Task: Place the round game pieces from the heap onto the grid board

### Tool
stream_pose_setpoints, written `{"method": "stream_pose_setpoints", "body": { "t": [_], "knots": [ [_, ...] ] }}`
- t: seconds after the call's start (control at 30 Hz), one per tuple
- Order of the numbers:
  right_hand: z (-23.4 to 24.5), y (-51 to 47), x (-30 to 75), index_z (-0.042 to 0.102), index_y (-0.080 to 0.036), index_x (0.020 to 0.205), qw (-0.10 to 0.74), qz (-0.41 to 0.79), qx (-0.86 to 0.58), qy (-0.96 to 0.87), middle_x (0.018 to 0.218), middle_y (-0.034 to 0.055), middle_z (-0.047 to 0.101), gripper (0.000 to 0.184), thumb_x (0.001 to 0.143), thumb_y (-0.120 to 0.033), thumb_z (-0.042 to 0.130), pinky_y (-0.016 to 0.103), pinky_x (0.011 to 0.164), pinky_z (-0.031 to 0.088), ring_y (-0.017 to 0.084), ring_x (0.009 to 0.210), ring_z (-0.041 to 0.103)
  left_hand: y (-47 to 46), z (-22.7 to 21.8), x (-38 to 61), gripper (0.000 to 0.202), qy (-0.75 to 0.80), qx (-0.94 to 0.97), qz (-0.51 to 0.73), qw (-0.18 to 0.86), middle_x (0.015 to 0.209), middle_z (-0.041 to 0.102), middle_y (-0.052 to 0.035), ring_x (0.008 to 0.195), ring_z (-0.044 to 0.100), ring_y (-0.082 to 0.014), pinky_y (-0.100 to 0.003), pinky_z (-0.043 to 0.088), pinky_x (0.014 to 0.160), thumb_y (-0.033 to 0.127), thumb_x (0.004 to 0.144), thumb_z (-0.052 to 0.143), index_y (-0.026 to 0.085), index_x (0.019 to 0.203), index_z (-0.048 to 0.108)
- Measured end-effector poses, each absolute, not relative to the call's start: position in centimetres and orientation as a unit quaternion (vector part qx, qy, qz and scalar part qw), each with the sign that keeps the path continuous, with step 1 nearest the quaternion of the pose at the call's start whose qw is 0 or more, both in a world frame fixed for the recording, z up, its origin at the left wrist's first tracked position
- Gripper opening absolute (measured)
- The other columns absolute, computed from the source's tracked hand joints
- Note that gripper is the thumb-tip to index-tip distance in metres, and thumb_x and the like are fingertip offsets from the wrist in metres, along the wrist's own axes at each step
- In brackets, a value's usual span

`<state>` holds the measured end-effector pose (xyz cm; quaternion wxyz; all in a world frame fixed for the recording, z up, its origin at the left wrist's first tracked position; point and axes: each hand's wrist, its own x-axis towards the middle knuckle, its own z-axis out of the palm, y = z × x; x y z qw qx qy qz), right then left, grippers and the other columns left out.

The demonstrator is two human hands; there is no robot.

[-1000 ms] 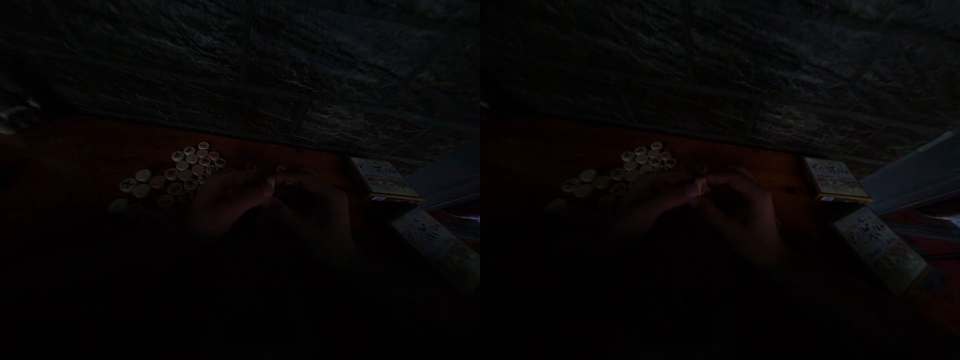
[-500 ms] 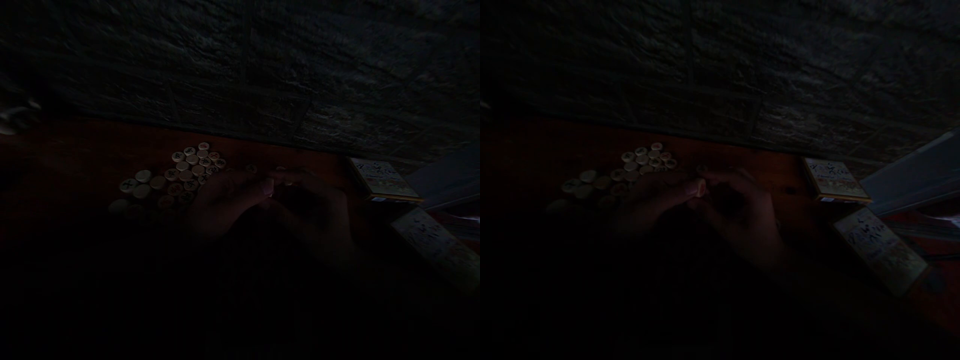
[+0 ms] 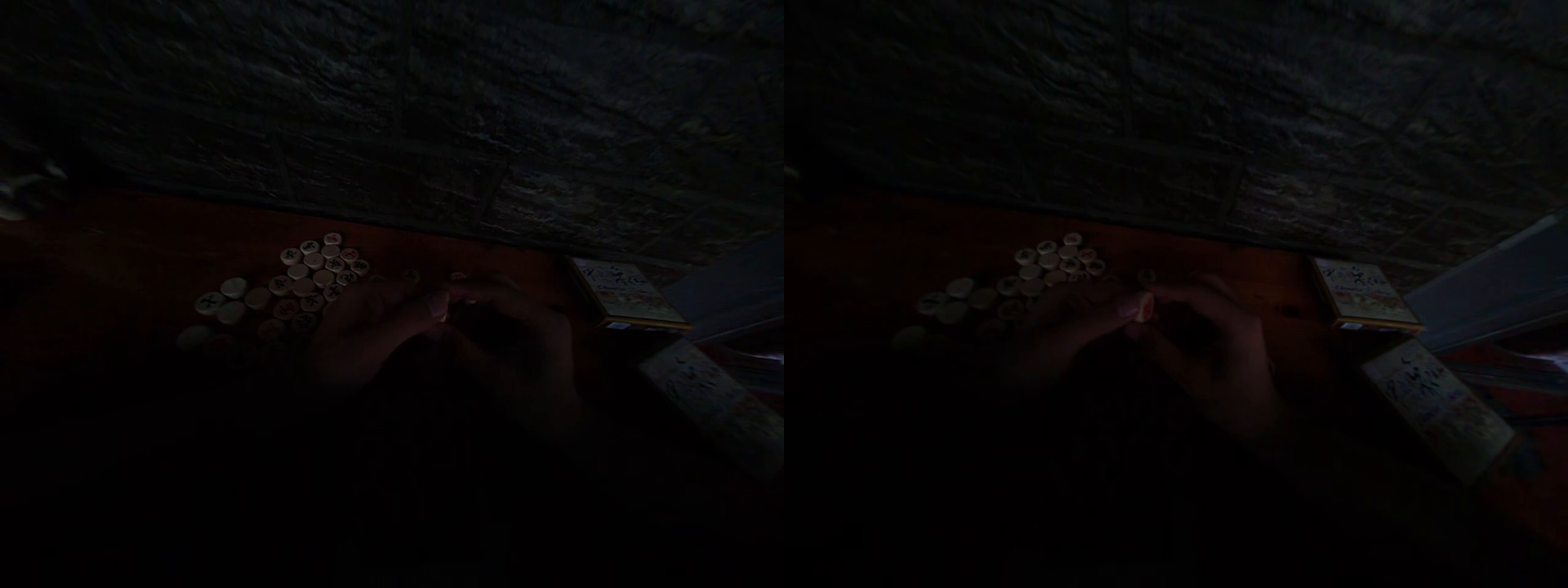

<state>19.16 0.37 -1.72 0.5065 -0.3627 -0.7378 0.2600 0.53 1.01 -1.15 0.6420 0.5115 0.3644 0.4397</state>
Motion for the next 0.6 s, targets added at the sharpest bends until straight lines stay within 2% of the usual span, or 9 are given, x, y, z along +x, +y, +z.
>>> {"method": "stream_pose_setpoints", "body": {
  "t": [0.1, 0.2, 0.4, 0.6],
  "knots": [
    [-1.67, 0.4, 19.15, 0.078, -0.029, 0.113, 0.503, 0.259, -0.366, -0.739, 0.113, 0.0017, 0.077, 0.031, 0.085, -0.016, 0.085, 0.035, 0.09, 0.06, 0.019, 0.106, 0.074, 1.04, -1.33, 0.67, 0.027, 0.356, 0.516, 0.464, 0.626, 0.082, 0.076, -0.0013, 0.079, 0.071, -0.0167, -0.025, 0.053, 0.071, 0.045, 0.089, 0.078, 0.02, 0.08, 0.077],
    [-1.54, 0.45, 19.09, 0.077, -0.027, 0.116, 0.497, 0.266, -0.371, -0.738, 0.115, 0.0029, 0.078, 0.033, 0.085, -0.018, 0.085, 0.035, 0.091, 0.06, 0.02, 0.107, 0.074, 1.2, -1.4, 0.67, 0.023, 0.342, 0.521, 0.464, 0.63, 0.086, 0.078, -0.0016, 0.083, 0.073, -0.0181, -0.027, 0.056, 0.075, 0.043, 0.088, 0.079, 0.021, 0.082, 0.078],
    [-1.54, 0.57, 19.02, 0.078, -0.025, 0.104, 0.491, 0.253, -0.388, -0.738, 0.102, 0.0019, 0.077, 0.022, 0.084, -0.022, 0.087, 0.033, 0.084, 0.06, 0.019, 0.098, 0.074, 1.53, -1.36, 0.41, 0.029, 0.364, 0.547, 0.44, 0.612, 0.085, 0.079, -0.005, 0.081, 0.074, -0.0209, -0.03, 0.057, 0.074, 0.048, 0.085, 0.08, 0.02, 0.082, 0.079],
    [-1.66, 0.44, 19.11, 0.078, -0.027, 0.111, 0.504, 0.259, -0.367, -0.738, 0.107, 0.0007, 0.077, 0.028, 0.086, -0.018, 0.086, 0.032, 0.089, 0.06, 0.017, 0.102, 0.074, 1.3, -1.19, 0.45, 0.027, 0.366, 0.547, 0.443, 0.609, 0.092, 0.082, -0.0053, 0.091, 0.077, -0.0228, -0.03, 0.059, 0.082, 0.047, 0.088, 0.077, 0.021, 0.084, 0.081]
  ]
}}
